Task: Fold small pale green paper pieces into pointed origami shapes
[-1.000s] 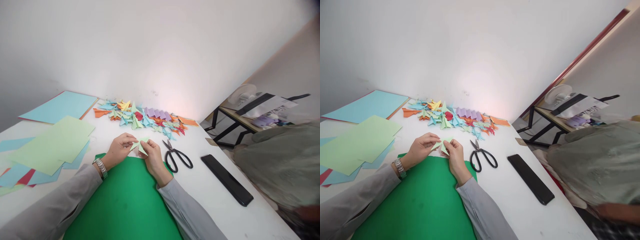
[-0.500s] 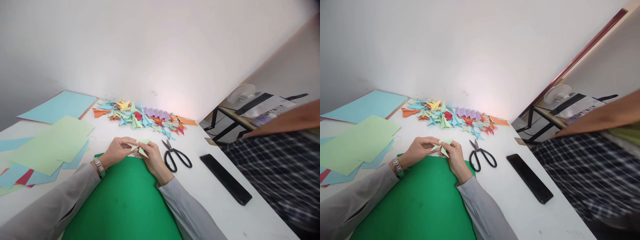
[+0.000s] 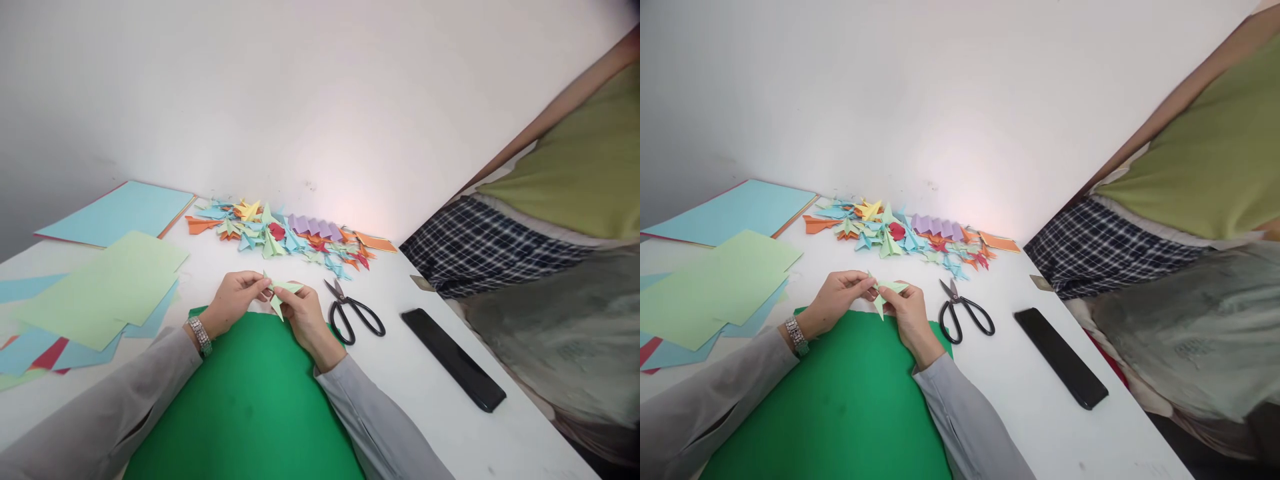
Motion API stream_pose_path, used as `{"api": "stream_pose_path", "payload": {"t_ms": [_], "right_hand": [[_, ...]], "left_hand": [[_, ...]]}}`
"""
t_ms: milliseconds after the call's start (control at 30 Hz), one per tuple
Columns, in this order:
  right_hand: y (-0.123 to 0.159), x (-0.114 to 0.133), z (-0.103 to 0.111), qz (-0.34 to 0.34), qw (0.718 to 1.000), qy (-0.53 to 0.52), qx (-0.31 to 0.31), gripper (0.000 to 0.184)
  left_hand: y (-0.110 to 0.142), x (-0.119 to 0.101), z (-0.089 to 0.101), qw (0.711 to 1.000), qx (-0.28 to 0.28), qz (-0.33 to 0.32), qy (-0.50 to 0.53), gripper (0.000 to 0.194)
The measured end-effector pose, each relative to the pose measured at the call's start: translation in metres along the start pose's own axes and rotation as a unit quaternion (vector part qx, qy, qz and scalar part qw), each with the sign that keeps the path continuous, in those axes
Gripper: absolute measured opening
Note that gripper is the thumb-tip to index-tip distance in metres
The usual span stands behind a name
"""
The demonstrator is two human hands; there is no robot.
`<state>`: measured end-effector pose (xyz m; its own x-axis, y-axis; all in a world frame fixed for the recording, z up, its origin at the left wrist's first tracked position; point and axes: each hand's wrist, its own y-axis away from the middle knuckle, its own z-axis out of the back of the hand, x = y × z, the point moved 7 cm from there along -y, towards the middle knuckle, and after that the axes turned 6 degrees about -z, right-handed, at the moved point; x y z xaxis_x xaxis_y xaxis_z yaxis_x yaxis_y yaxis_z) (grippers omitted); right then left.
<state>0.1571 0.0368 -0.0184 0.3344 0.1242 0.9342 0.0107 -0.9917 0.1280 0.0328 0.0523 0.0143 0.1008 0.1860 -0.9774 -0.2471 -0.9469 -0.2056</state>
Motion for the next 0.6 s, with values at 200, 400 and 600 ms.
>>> {"api": "stream_pose_path", "payload": {"t_ms": [200,400,600], "right_hand": [[0.0013,0.0009,-0.0006,-0.015,1.0,0.005,0.0,0.02],[0.0017,0.0002,-0.0023,-0.011,1.0,0.019,0.018,0.022],[0.0023,0.0011,-0.0053,-0.007,0.999,0.043,0.031,0.022]], "left_hand": [[0.0032,-0.0028,0.0014,0.998,-0.031,-0.038,-0.05,0.022],[0.0052,-0.0017,0.0064,0.994,-0.085,-0.04,-0.054,0.018],[0.0057,-0.0011,0.0081,0.993,-0.104,-0.035,-0.051,0.017]]}}
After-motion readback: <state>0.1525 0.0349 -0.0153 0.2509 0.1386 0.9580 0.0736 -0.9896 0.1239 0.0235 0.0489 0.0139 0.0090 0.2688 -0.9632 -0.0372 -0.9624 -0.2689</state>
